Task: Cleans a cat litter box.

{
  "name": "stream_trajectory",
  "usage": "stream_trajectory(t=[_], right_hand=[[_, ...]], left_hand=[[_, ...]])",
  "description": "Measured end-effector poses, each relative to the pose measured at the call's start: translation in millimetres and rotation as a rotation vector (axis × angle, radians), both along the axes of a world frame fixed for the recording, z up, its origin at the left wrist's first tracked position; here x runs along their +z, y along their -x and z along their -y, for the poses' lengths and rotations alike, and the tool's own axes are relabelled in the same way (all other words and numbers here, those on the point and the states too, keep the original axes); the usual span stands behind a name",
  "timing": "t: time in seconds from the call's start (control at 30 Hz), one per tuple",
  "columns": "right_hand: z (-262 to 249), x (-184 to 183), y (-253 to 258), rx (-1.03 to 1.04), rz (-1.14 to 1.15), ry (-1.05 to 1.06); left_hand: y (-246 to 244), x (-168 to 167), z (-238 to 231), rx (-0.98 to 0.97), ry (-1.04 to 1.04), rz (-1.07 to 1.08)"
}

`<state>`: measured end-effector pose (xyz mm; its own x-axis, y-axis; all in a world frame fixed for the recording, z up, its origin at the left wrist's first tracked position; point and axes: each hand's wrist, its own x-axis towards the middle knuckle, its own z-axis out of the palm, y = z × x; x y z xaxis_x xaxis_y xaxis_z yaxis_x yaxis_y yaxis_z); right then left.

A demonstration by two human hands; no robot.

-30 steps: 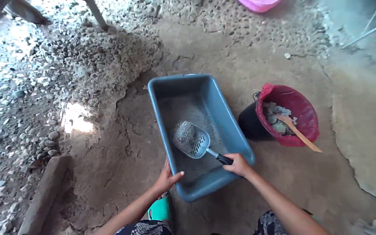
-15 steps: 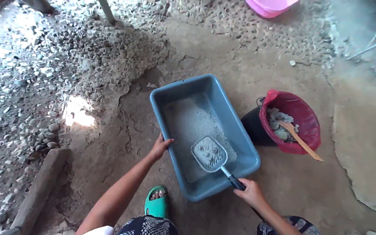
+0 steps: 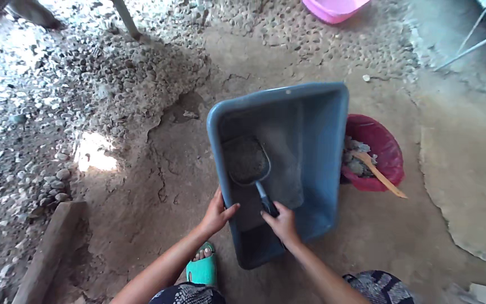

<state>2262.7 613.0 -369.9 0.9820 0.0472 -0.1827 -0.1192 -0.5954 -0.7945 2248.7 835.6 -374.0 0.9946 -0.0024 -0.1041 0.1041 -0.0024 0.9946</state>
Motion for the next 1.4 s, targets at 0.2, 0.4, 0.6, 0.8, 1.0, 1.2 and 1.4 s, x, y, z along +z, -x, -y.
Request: stream_trajectory(t=[0.2, 0.4, 0.6, 0.8, 1.0, 1.2, 1.4], right_hand=[[12, 28, -22, 0.046, -0.045, 0.080], [42, 26, -11, 0.095, -0.183, 0.187], [57, 10, 0, 0.016, -0.203, 0.150], [65, 6, 7, 0.028, -0.258, 0.176], [72, 17, -6, 0.059, -0.305, 0.178], [87, 84, -36, -0.086, -0.175, -0.114], [149, 137, -81, -0.305, -0.111, -0.574]], left_hand=[[-38, -38, -33, 0.106, 0.188, -0.295], [-27, -87, -38, 0.237, 0.398, -0.490], [59, -74, 33, 0.069, 0.486, -0.788], [66, -89, 49, 0.076, 0.436, -0.820], [34, -70, 46, 0.099, 0.295, -0.736], [-16, -26, 25, 0.114, 0.233, -0.689], [-38, 21, -21, 0.111, 0.325, -0.623]])
